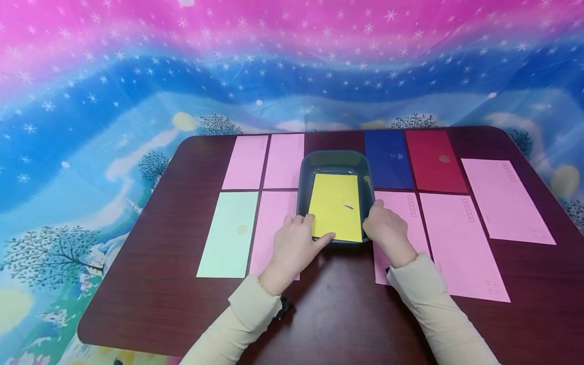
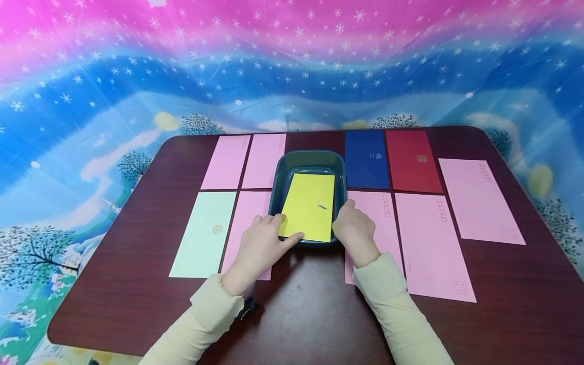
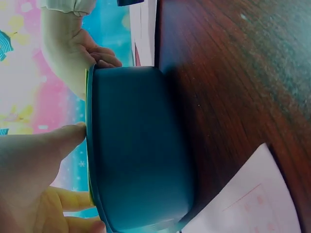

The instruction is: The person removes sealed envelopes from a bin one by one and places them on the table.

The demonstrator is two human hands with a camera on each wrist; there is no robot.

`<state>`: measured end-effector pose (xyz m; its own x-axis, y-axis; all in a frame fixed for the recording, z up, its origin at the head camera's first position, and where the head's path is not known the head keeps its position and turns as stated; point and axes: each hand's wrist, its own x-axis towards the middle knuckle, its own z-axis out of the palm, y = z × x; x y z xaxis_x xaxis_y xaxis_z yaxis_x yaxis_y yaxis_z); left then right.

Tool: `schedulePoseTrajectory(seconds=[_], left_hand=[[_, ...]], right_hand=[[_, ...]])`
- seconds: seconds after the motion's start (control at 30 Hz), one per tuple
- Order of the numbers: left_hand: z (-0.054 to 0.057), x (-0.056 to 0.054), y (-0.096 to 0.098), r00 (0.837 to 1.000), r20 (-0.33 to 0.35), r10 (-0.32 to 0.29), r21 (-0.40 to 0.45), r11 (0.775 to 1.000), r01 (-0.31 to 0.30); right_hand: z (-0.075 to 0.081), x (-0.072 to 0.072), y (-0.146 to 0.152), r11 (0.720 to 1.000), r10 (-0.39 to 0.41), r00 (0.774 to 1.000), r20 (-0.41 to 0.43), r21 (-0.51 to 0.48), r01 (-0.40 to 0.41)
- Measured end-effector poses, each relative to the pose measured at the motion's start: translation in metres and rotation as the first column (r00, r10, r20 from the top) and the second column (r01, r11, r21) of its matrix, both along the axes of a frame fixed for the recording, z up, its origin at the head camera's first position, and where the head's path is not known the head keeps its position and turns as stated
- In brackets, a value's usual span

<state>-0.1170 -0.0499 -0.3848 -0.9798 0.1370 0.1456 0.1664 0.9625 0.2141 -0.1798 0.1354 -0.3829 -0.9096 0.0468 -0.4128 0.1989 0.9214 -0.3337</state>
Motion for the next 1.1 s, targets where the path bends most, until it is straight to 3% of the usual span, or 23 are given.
schedulePoseTrajectory(seconds=[0.13, 0.3, 0.43, 0.5, 0.57, 0.7, 0.97, 1.0, 1.1], left_hand=[[0.0004, -0.0004, -0.0013, 1.000, 0.023, 0.003, 0.023, 1.000, -0.004], [0.0015, -0.0010, -0.0028, 0.998, 0.060, 0.021, 0.136, 0.990, -0.029], [0.0022, -0.0011, -0.0036, 0.997, 0.071, 0.028, 0.236, 0.971, -0.044], [0.0026, -0.0014, -0.0040, 0.996, 0.088, 0.025, 0.312, 0.949, -0.052], [0.0029, -0.0019, -0.0042, 0.993, 0.118, 0.026, 0.414, 0.908, -0.073], [0.0035, -0.0030, -0.0051, 0.984, 0.175, 0.031, 0.615, 0.777, -0.134], [0.0048, -0.0051, -0.0078, 0.984, 0.175, 0.007, 0.816, 0.559, -0.149], [0.0048, -0.0055, -0.0081, 0.985, 0.175, 0.004, 0.832, 0.534, -0.150], [0.0061, -0.0054, -0.0097, 0.985, 0.173, 0.010, 0.856, 0.494, -0.155]], right_hand=[[-0.0004, -0.0006, -0.0008, 1.000, 0.003, 1.000, 0.002, 0.001, -0.003], [-0.0010, -0.0020, -0.0018, 1.000, 0.002, 1.000, 0.020, 0.013, -0.003], [-0.0016, -0.0023, -0.0023, 1.000, 0.002, 1.000, 0.022, 0.017, -0.003], [-0.0018, -0.0020, -0.0020, 1.000, 0.006, 1.000, 0.019, 0.015, -0.007], [-0.0018, -0.0014, -0.0017, 1.000, 0.010, 1.000, 0.011, 0.011, -0.010], [-0.0016, 0.0000, -0.0010, 1.000, 0.013, 1.000, -0.010, -0.001, -0.013], [-0.0015, 0.0022, 0.0000, 0.999, 0.016, 0.999, -0.029, -0.028, -0.017], [-0.0016, 0.0023, 0.0004, 0.999, 0.016, 1.000, -0.027, -0.029, -0.016], [-0.0020, 0.0030, 0.0013, 1.000, 0.017, 1.000, -0.027, -0.024, -0.017]])
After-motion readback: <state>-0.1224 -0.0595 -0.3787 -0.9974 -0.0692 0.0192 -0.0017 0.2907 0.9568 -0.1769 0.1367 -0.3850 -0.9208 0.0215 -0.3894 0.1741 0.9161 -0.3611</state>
